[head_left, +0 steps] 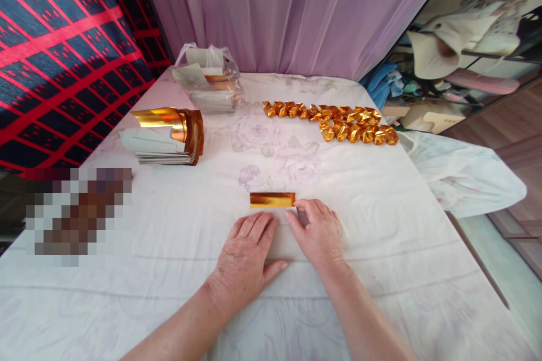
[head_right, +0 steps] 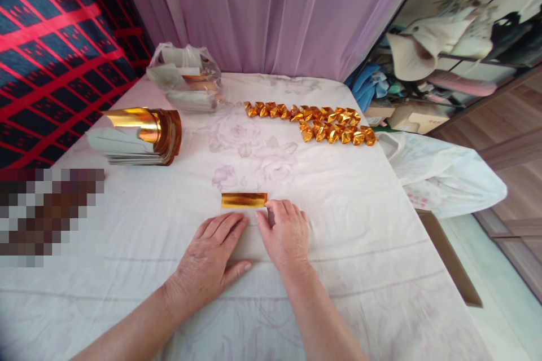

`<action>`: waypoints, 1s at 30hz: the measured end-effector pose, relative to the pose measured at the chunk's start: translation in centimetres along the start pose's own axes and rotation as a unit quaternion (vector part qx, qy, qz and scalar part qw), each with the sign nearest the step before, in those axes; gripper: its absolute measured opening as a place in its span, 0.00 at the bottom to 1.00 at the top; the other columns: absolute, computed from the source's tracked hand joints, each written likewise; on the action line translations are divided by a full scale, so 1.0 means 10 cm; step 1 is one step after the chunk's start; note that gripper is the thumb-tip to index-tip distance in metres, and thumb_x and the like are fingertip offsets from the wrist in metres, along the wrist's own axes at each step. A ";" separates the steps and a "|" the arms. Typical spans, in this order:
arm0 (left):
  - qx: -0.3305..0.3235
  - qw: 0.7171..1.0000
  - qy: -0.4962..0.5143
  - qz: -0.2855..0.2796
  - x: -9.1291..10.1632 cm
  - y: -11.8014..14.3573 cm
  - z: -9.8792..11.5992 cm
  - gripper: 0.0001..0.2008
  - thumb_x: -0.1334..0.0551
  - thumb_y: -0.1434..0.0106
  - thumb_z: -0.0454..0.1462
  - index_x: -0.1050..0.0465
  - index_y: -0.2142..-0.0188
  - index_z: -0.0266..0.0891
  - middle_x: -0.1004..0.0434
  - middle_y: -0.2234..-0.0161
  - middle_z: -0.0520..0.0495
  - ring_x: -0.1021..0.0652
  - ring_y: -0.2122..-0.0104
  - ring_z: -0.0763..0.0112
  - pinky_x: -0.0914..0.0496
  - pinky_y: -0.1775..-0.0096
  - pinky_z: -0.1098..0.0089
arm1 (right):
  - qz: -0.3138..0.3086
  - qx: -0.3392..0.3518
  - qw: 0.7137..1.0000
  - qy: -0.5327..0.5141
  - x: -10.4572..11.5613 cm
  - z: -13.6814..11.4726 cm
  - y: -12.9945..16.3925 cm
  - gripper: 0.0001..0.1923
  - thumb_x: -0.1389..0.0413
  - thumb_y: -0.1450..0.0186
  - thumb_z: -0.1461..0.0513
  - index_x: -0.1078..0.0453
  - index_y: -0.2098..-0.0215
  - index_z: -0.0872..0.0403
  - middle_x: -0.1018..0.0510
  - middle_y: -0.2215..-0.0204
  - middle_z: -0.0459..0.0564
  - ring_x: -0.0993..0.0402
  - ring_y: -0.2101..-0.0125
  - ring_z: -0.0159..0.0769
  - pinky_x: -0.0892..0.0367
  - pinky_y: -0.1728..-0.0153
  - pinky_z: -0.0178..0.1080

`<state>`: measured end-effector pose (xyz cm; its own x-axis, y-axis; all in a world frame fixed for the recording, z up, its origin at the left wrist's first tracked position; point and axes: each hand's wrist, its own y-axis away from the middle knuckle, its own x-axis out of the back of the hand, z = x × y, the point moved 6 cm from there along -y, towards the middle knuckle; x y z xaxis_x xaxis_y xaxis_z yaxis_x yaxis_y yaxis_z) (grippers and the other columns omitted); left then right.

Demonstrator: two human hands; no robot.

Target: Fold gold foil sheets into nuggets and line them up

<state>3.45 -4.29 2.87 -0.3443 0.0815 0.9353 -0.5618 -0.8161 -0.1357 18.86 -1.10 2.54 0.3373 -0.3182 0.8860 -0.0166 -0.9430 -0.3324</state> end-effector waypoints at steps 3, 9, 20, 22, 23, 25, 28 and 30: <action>0.001 1.000 -0.001 0.001 -0.01 0.01 -0.01 0.33 0.42 0.35 0.54 0.37 0.39 0.35 0.34 0.40 0.36 0.33 0.42 0.51 0.39 0.41 0.51 | -0.005 -0.009 1.000 -0.013 0.00 0.01 0.00 0.08 0.44 0.35 0.57 0.29 0.59 0.52 0.21 0.66 0.48 0.27 0.66 0.39 0.42 0.63 0.40; 0.001 1.000 -0.003 0.000 -0.01 0.01 -0.01 0.33 0.42 0.35 0.54 0.37 0.39 0.34 0.34 0.39 0.36 0.34 0.42 0.52 0.40 0.41 0.51 | -0.007 -0.013 1.000 -0.017 0.00 0.01 0.00 0.08 0.44 0.34 0.57 0.30 0.61 0.52 0.21 0.66 0.49 0.27 0.67 0.39 0.42 0.63 0.40; -0.001 1.000 -0.017 -0.001 0.00 0.00 0.00 0.33 0.41 0.35 0.53 0.37 0.39 0.34 0.33 0.40 0.37 0.33 0.42 0.52 0.39 0.41 0.51 | -0.012 0.013 1.000 -0.016 0.01 0.00 0.00 0.08 0.45 0.33 0.56 0.29 0.68 0.50 0.22 0.68 0.47 0.28 0.67 0.39 0.44 0.65 0.39; -0.006 1.000 -0.020 -0.003 0.00 0.00 0.00 0.33 0.40 0.36 0.52 0.37 0.39 0.32 0.33 0.40 0.36 0.33 0.42 0.52 0.38 0.42 0.51 | -0.012 0.014 1.000 -0.012 0.01 -0.01 0.00 0.08 0.45 0.34 0.56 0.29 0.68 0.50 0.22 0.68 0.48 0.28 0.67 0.39 0.44 0.65 0.39; -0.007 1.000 -0.022 -0.004 0.00 0.00 0.01 0.34 0.39 0.36 0.52 0.37 0.39 0.31 0.33 0.40 0.36 0.33 0.42 0.51 0.38 0.42 0.51 | -0.012 0.015 1.000 -0.010 0.01 -0.01 0.00 0.08 0.44 0.34 0.55 0.29 0.68 0.50 0.22 0.68 0.48 0.28 0.67 0.39 0.44 0.64 0.39; -0.007 1.000 -0.024 -0.005 -0.01 0.00 0.01 0.34 0.39 0.36 0.51 0.37 0.39 0.31 0.33 0.40 0.35 0.33 0.42 0.51 0.39 0.42 0.51 | -0.013 0.017 1.000 -0.006 0.01 -0.02 0.00 0.09 0.44 0.34 0.55 0.29 0.67 0.50 0.22 0.67 0.48 0.28 0.66 0.40 0.44 0.64 0.39; -0.005 1.000 -0.022 -0.004 -0.01 0.00 0.01 0.34 0.39 0.36 0.51 0.38 0.38 0.33 0.34 0.39 0.36 0.34 0.42 0.52 0.39 0.41 0.51 | -0.018 0.017 1.000 0.001 0.01 -0.03 0.01 0.09 0.44 0.35 0.54 0.29 0.66 0.51 0.23 0.66 0.49 0.28 0.66 0.40 0.44 0.64 0.40; -0.002 1.000 -0.017 -0.002 -0.01 0.00 0.00 0.33 0.40 0.36 0.52 0.38 0.38 0.35 0.33 0.39 0.37 0.33 0.42 0.52 0.39 0.41 0.52 | -0.022 0.016 1.000 0.005 0.01 -0.04 0.01 0.10 0.43 0.35 0.53 0.29 0.65 0.51 0.23 0.66 0.49 0.28 0.65 0.41 0.44 0.64 0.40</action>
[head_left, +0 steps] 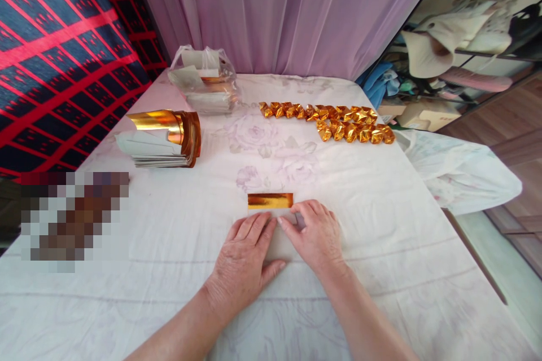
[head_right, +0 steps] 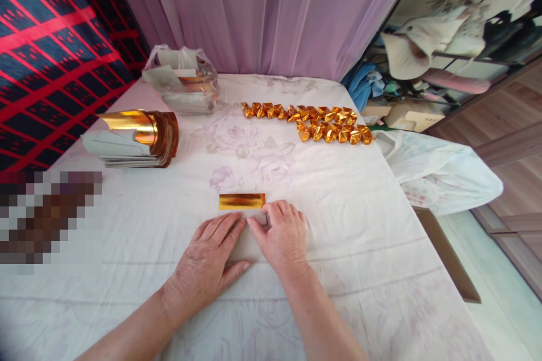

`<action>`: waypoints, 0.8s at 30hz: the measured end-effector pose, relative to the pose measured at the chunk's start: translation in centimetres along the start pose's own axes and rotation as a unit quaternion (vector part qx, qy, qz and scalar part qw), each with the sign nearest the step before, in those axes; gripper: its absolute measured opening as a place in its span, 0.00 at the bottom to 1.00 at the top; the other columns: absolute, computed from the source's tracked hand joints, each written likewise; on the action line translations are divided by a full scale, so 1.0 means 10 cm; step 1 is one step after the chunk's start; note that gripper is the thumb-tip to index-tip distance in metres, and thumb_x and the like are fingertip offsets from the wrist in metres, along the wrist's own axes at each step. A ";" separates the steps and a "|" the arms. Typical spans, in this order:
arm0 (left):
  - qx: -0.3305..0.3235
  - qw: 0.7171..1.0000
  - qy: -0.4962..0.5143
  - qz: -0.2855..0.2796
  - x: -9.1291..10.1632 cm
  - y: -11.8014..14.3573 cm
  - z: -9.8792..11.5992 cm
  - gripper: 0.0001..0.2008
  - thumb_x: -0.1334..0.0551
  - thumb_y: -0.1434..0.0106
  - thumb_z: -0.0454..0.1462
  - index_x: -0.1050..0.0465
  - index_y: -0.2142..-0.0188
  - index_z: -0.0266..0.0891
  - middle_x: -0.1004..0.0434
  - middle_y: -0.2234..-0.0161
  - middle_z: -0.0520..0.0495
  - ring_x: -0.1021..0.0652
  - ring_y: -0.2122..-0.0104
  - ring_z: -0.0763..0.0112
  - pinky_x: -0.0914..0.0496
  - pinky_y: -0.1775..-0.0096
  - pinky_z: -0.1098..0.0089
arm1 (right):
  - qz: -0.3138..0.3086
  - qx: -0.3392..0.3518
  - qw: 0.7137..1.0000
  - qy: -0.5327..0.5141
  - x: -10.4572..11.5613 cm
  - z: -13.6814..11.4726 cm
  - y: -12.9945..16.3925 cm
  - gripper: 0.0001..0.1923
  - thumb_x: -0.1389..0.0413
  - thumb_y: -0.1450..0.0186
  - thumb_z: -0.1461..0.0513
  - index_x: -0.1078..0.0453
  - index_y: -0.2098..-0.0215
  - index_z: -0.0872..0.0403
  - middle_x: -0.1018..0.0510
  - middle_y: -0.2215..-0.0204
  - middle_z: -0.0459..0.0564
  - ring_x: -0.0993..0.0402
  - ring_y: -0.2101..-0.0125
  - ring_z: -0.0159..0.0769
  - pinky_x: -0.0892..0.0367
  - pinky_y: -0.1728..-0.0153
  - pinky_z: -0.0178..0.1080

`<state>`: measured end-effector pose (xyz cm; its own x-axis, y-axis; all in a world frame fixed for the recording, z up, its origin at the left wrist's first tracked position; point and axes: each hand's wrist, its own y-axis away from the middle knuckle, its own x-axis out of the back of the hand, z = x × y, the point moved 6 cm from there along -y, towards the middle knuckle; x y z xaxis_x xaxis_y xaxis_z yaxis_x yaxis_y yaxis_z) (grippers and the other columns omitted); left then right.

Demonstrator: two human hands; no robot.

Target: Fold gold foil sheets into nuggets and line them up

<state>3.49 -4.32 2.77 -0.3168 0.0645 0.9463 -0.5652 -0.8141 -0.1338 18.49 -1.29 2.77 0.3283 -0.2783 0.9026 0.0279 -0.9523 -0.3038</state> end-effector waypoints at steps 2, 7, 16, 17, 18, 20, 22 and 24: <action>0.003 1.000 0.004 0.001 0.00 0.00 0.00 0.32 0.40 0.36 0.52 0.37 0.39 0.35 0.33 0.39 0.38 0.33 0.42 0.52 0.39 0.41 0.52 | -0.003 -0.002 1.000 0.004 0.00 -0.01 0.00 0.11 0.42 0.36 0.52 0.30 0.64 0.51 0.23 0.65 0.50 0.28 0.64 0.41 0.43 0.63 0.40; 0.002 1.000 0.010 0.005 0.00 0.00 -0.01 0.32 0.41 0.35 0.52 0.38 0.38 0.35 0.34 0.39 0.37 0.34 0.41 0.52 0.39 0.41 0.51 | -0.016 -0.009 1.000 -0.003 0.00 0.00 0.00 0.10 0.41 0.37 0.53 0.30 0.64 0.50 0.23 0.65 0.50 0.28 0.63 0.42 0.42 0.63 0.41; -0.009 1.000 -0.003 0.010 -0.01 0.01 -0.01 0.32 0.43 0.34 0.53 0.39 0.38 0.36 0.34 0.39 0.36 0.33 0.42 0.51 0.39 0.42 0.51 | -0.086 -0.010 0.992 -0.094 -0.04 0.14 -0.03 0.04 0.40 0.37 0.61 0.28 0.63 0.49 0.23 0.63 0.48 0.27 0.61 0.40 0.38 0.60 0.41; -0.009 1.000 -0.003 0.010 -0.01 0.01 -0.01 0.32 0.43 0.34 0.52 0.39 0.38 0.35 0.34 0.39 0.36 0.33 0.42 0.51 0.39 0.42 0.51 | -0.094 -0.011 0.989 -0.110 -0.05 0.16 -0.03 0.04 0.40 0.38 0.62 0.28 0.63 0.49 0.22 0.63 0.47 0.27 0.60 0.40 0.37 0.59 0.41; -0.010 1.000 -0.003 0.010 -0.01 0.01 -0.01 0.32 0.43 0.34 0.52 0.39 0.37 0.35 0.34 0.40 0.36 0.33 0.42 0.51 0.39 0.42 0.51 | -0.102 -0.011 0.987 -0.126 -0.05 0.18 -0.04 0.05 0.40 0.39 0.64 0.28 0.63 0.49 0.23 0.63 0.47 0.27 0.60 0.39 0.37 0.59 0.41; -0.013 1.000 -0.003 0.008 -0.01 0.01 -0.01 0.32 0.43 0.33 0.52 0.39 0.37 0.34 0.34 0.40 0.35 0.34 0.42 0.51 0.39 0.42 0.51 | -0.116 -0.012 0.981 -0.155 -0.05 0.20 -0.05 0.06 0.40 0.40 0.66 0.27 0.64 0.50 0.23 0.63 0.47 0.27 0.60 0.38 0.36 0.58 0.41; -0.013 1.000 -0.001 0.009 -0.01 0.01 -0.02 0.32 0.44 0.33 0.53 0.39 0.37 0.34 0.34 0.39 0.35 0.34 0.42 0.51 0.39 0.42 0.51 | -0.124 -0.011 0.977 -0.176 -0.04 0.22 -0.06 0.07 0.41 0.40 0.68 0.27 0.65 0.50 0.23 0.64 0.47 0.26 0.61 0.38 0.36 0.58 0.41; -0.013 1.000 0.001 0.013 -0.01 0.01 -0.02 0.32 0.44 0.33 0.53 0.39 0.37 0.36 0.34 0.39 0.36 0.34 0.42 0.52 0.39 0.42 0.51 | -0.128 -0.008 0.974 -0.188 -0.04 0.22 -0.06 0.08 0.42 0.40 0.69 0.26 0.66 0.50 0.23 0.65 0.46 0.26 0.61 0.37 0.35 0.58 0.40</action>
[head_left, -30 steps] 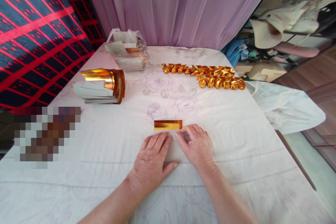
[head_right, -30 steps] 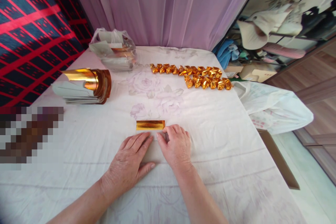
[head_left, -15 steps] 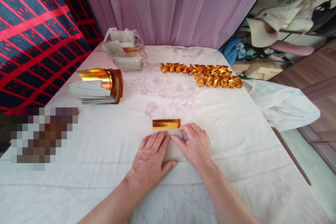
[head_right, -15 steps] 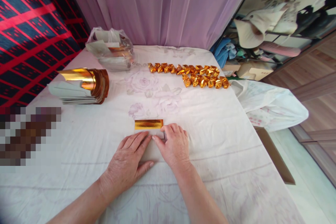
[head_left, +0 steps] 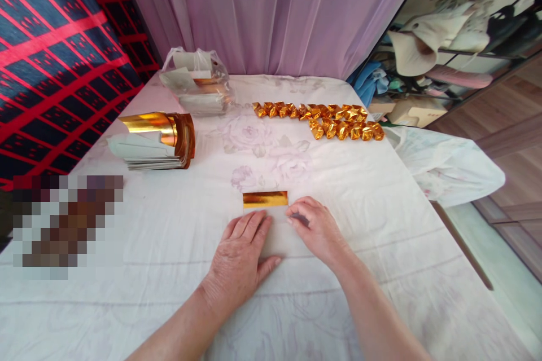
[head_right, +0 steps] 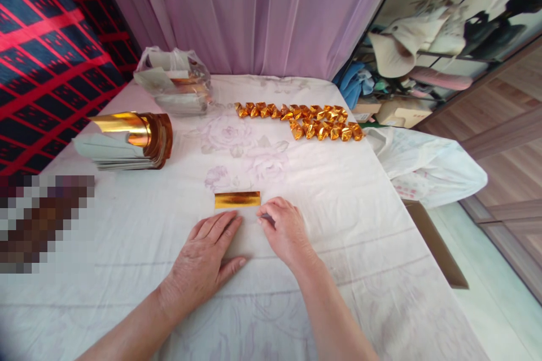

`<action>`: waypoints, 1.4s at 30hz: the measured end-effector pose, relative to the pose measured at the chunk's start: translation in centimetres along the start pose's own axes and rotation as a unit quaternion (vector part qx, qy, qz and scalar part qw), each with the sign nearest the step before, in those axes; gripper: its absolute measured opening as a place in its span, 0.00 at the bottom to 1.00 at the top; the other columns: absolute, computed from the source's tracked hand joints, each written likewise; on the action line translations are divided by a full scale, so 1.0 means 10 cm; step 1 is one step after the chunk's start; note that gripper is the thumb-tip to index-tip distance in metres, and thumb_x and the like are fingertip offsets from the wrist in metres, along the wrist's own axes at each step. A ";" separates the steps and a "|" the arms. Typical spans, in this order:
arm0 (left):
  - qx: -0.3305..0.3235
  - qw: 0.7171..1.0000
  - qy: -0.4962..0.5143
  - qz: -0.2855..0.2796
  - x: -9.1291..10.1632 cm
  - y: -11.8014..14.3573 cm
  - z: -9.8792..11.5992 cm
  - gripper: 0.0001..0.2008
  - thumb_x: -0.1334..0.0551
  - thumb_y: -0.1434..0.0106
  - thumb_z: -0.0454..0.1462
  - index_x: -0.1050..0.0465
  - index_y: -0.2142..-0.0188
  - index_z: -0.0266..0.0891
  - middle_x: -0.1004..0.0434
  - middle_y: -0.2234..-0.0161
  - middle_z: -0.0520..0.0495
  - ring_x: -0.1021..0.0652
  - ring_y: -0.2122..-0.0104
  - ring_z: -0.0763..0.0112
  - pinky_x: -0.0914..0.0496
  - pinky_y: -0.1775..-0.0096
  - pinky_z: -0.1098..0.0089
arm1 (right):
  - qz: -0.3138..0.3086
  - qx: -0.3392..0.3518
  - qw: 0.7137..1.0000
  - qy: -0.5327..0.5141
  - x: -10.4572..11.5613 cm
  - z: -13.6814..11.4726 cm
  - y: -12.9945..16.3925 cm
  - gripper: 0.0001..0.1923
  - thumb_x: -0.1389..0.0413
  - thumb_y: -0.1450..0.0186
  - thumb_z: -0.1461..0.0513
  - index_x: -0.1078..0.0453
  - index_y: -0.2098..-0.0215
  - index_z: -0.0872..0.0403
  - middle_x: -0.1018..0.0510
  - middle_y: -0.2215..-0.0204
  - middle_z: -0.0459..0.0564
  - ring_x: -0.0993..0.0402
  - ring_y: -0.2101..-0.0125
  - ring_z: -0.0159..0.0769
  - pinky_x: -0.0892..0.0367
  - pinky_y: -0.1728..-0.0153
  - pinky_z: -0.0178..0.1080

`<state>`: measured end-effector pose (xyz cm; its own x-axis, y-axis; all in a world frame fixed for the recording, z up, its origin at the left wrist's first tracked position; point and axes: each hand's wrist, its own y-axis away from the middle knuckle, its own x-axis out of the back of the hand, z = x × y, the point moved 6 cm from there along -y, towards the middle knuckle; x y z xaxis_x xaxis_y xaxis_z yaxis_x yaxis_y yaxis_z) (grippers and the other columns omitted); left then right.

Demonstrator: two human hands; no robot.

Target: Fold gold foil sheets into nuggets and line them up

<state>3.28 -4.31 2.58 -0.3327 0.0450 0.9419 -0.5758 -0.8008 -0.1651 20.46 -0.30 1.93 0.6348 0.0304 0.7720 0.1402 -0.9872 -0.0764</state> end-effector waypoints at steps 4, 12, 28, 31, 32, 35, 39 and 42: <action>-0.007 1.000 -0.007 0.006 0.00 0.00 0.00 0.30 0.43 0.33 0.52 0.37 0.38 0.37 0.35 0.39 0.36 0.34 0.42 0.52 0.38 0.43 0.51 | -0.002 0.006 1.000 -0.002 0.00 -0.01 0.00 0.10 0.43 0.41 0.70 0.26 0.66 0.49 0.23 0.64 0.46 0.26 0.61 0.36 0.36 0.58 0.39; 0.004 1.000 -0.015 0.000 0.01 -0.02 0.02 0.28 0.42 0.34 0.52 0.35 0.38 0.44 0.36 0.39 0.38 0.34 0.42 0.52 0.38 0.44 0.51 | 0.043 -0.004 0.994 0.103 -0.03 -0.14 0.02 0.02 0.42 0.36 0.62 0.28 0.68 0.50 0.24 0.66 0.47 0.28 0.62 0.39 0.40 0.62 0.40; -0.025 0.998 -0.050 -0.008 0.03 0.07 -0.11 0.27 0.45 0.32 0.50 0.36 0.39 0.40 0.37 0.36 0.43 0.36 0.38 0.56 0.41 0.40 0.54 | 0.042 -0.014 0.994 0.105 -0.04 -0.13 0.01 0.02 0.41 0.37 0.62 0.28 0.68 0.49 0.24 0.65 0.46 0.28 0.61 0.39 0.42 0.62 0.39; -0.022 0.998 -0.060 -0.015 0.04 0.10 -0.16 0.27 0.46 0.31 0.51 0.36 0.38 0.41 0.37 0.35 0.44 0.37 0.37 0.57 0.42 0.40 0.55 | 0.046 -0.011 0.993 0.107 -0.05 -0.12 0.01 0.01 0.41 0.37 0.62 0.28 0.68 0.49 0.24 0.65 0.46 0.28 0.61 0.38 0.42 0.62 0.39; -0.020 0.998 -0.063 -0.016 0.04 0.12 -0.18 0.27 0.46 0.31 0.51 0.36 0.38 0.41 0.37 0.35 0.45 0.38 0.37 0.57 0.43 0.40 0.54 | 0.048 -0.008 0.993 0.108 -0.05 -0.11 0.01 0.01 0.41 0.37 0.62 0.28 0.68 0.49 0.24 0.65 0.46 0.28 0.61 0.38 0.42 0.62 0.39; -0.016 0.997 -0.076 -0.014 0.07 0.16 -0.24 0.27 0.47 0.31 0.51 0.36 0.38 0.42 0.36 0.36 0.45 0.39 0.36 0.56 0.43 0.40 0.54 | 0.053 -0.004 0.993 0.107 -0.05 -0.10 0.01 0.02 0.41 0.37 0.62 0.28 0.68 0.49 0.24 0.65 0.46 0.28 0.62 0.37 0.42 0.63 0.39; -0.020 0.995 -0.096 -0.013 0.12 0.22 -0.31 0.27 0.47 0.31 0.51 0.36 0.38 0.42 0.35 0.36 0.47 0.38 0.37 0.56 0.43 0.41 0.54 | 0.051 -0.007 0.994 0.101 -0.05 -0.10 0.01 0.02 0.42 0.37 0.62 0.28 0.69 0.49 0.24 0.65 0.46 0.28 0.62 0.37 0.42 0.63 0.39; -0.026 0.994 -0.106 -0.009 0.15 0.25 -0.34 0.27 0.47 0.31 0.51 0.37 0.38 0.42 0.34 0.37 0.48 0.37 0.37 0.56 0.44 0.41 0.54 | 0.048 -0.010 0.994 0.098 -0.06 -0.10 0.01 0.02 0.41 0.37 0.62 0.28 0.69 0.50 0.24 0.66 0.46 0.28 0.62 0.38 0.42 0.62 0.39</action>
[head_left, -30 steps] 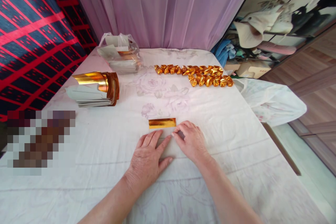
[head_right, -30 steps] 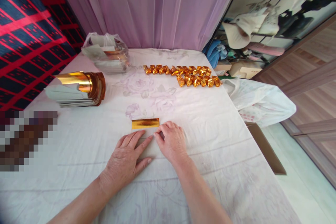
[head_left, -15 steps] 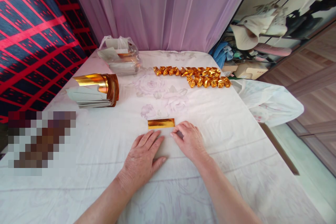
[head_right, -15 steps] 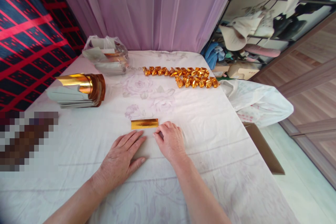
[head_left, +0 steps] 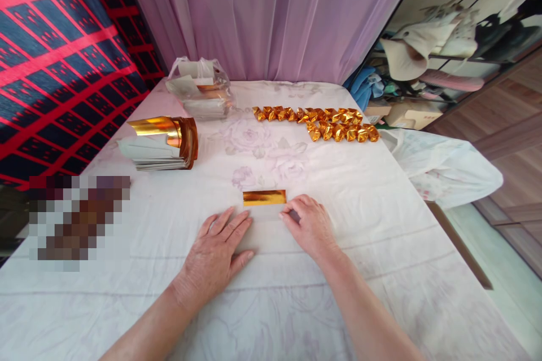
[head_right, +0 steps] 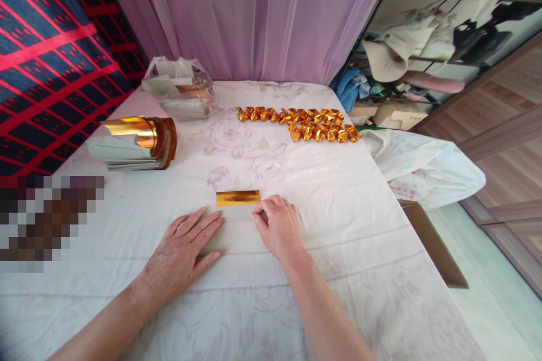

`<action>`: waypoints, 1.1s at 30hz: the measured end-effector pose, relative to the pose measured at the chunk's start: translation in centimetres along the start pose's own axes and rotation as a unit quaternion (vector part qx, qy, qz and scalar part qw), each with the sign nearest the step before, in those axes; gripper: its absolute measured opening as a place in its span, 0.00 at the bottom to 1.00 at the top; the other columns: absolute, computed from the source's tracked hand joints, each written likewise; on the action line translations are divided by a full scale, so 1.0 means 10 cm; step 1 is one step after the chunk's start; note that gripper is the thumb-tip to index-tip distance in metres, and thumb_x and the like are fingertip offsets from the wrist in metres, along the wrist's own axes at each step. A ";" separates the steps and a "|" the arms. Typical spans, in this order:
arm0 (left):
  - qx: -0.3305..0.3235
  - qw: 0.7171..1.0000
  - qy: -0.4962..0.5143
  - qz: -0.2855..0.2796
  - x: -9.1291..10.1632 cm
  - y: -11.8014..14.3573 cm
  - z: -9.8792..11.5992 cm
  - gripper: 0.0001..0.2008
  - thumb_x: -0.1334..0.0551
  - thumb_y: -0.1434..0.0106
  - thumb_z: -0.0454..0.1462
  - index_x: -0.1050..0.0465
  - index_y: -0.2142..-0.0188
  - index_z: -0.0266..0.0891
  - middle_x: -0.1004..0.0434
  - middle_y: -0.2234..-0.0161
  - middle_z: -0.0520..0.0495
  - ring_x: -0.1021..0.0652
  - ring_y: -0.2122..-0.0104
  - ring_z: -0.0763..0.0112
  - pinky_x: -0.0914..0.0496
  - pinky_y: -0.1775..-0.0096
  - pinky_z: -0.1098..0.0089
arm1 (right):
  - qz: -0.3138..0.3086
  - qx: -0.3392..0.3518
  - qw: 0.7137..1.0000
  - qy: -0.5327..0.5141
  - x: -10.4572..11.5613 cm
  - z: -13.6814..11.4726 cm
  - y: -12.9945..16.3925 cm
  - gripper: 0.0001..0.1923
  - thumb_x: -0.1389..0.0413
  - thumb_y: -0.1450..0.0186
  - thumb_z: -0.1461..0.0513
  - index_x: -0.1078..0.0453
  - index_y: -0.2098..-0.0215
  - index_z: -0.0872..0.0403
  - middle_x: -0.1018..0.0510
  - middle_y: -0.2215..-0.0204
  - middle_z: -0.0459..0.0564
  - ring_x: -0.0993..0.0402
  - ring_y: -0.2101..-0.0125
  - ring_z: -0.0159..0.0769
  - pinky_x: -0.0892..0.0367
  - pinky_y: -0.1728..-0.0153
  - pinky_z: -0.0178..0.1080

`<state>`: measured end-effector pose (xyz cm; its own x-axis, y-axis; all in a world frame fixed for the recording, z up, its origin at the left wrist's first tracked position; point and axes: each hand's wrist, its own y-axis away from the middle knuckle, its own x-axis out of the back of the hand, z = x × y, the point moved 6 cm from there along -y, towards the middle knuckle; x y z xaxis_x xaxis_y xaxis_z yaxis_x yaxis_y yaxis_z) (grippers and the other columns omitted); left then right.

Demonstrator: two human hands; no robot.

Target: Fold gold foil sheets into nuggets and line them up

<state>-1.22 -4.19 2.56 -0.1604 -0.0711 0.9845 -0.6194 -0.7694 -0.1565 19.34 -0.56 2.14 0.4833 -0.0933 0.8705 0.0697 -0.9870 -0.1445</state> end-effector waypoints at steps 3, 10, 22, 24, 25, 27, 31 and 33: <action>-0.004 1.000 -0.005 0.007 0.02 0.01 0.00 0.26 0.46 0.31 0.50 0.37 0.38 0.41 0.34 0.37 0.48 0.36 0.38 0.55 0.44 0.41 0.53 | -0.001 0.000 1.000 0.003 -0.01 0.01 0.00 0.02 0.42 0.37 0.62 0.28 0.68 0.50 0.24 0.65 0.46 0.28 0.62 0.39 0.42 0.62 0.40; 0.002 1.000 -0.009 0.015 0.03 0.00 0.03 0.25 0.45 0.31 0.48 0.35 0.39 0.39 0.34 0.37 0.46 0.35 0.39 0.53 0.42 0.41 0.52 | 0.076 0.064 0.994 0.033 0.07 -0.09 0.08 0.06 0.46 0.33 0.64 0.28 0.66 0.51 0.23 0.66 0.49 0.29 0.63 0.39 0.40 0.62 0.40; 0.019 0.999 0.000 0.044 0.03 -0.01 0.03 0.24 0.48 0.30 0.49 0.32 0.41 0.40 0.30 0.39 0.47 0.33 0.40 0.54 0.44 0.40 0.52 | 0.024 0.072 0.997 0.019 -0.23 -0.59 -0.01 0.05 0.43 0.34 0.64 0.30 0.69 0.52 0.24 0.71 0.47 0.29 0.67 0.37 0.40 0.65 0.37; 0.020 0.999 0.001 0.051 0.03 -0.01 0.03 0.24 0.48 0.30 0.48 0.32 0.41 0.39 0.29 0.40 0.46 0.32 0.40 0.54 0.44 0.41 0.52 | 0.017 0.054 0.998 0.026 -0.26 -0.59 -0.02 0.05 0.42 0.34 0.63 0.31 0.69 0.51 0.24 0.71 0.47 0.29 0.67 0.38 0.41 0.66 0.37; 0.020 0.998 0.002 0.053 0.03 -0.01 0.03 0.24 0.48 0.30 0.48 0.32 0.41 0.39 0.29 0.40 0.46 0.32 0.40 0.54 0.43 0.41 0.52 | 0.015 0.049 0.998 0.029 -0.27 -0.59 -0.02 0.05 0.42 0.34 0.63 0.31 0.69 0.51 0.24 0.70 0.47 0.30 0.66 0.38 0.42 0.65 0.37; 0.019 0.998 0.002 0.054 0.03 -0.01 0.02 0.24 0.48 0.30 0.48 0.32 0.41 0.39 0.28 0.41 0.46 0.32 0.41 0.54 0.43 0.41 0.52 | 0.012 0.041 0.998 0.034 -0.27 -0.60 -0.01 0.05 0.42 0.34 0.62 0.31 0.69 0.52 0.23 0.70 0.47 0.30 0.66 0.38 0.42 0.65 0.37; 0.016 0.999 0.002 0.049 0.02 -0.01 0.01 0.24 0.46 0.31 0.47 0.32 0.41 0.39 0.29 0.40 0.46 0.32 0.40 0.53 0.43 0.41 0.51 | 0.010 0.011 0.999 0.041 -0.24 -0.56 0.02 0.05 0.42 0.34 0.63 0.31 0.69 0.51 0.23 0.69 0.46 0.30 0.65 0.38 0.44 0.65 0.38; 0.014 0.999 0.001 0.049 0.01 -0.01 0.01 0.23 0.46 0.31 0.47 0.32 0.41 0.40 0.29 0.40 0.46 0.32 0.40 0.53 0.43 0.41 0.51 | 0.010 -0.013 0.999 0.045 -0.20 -0.49 0.04 0.05 0.42 0.34 0.63 0.31 0.69 0.51 0.23 0.69 0.46 0.30 0.65 0.37 0.45 0.65 0.38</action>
<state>-1.17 -4.19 2.71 -0.2214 -0.1453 0.9643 -0.5784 -0.7765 -0.2498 14.16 -1.42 2.62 0.4033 -0.1238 0.9067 0.0377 -0.9877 -0.1516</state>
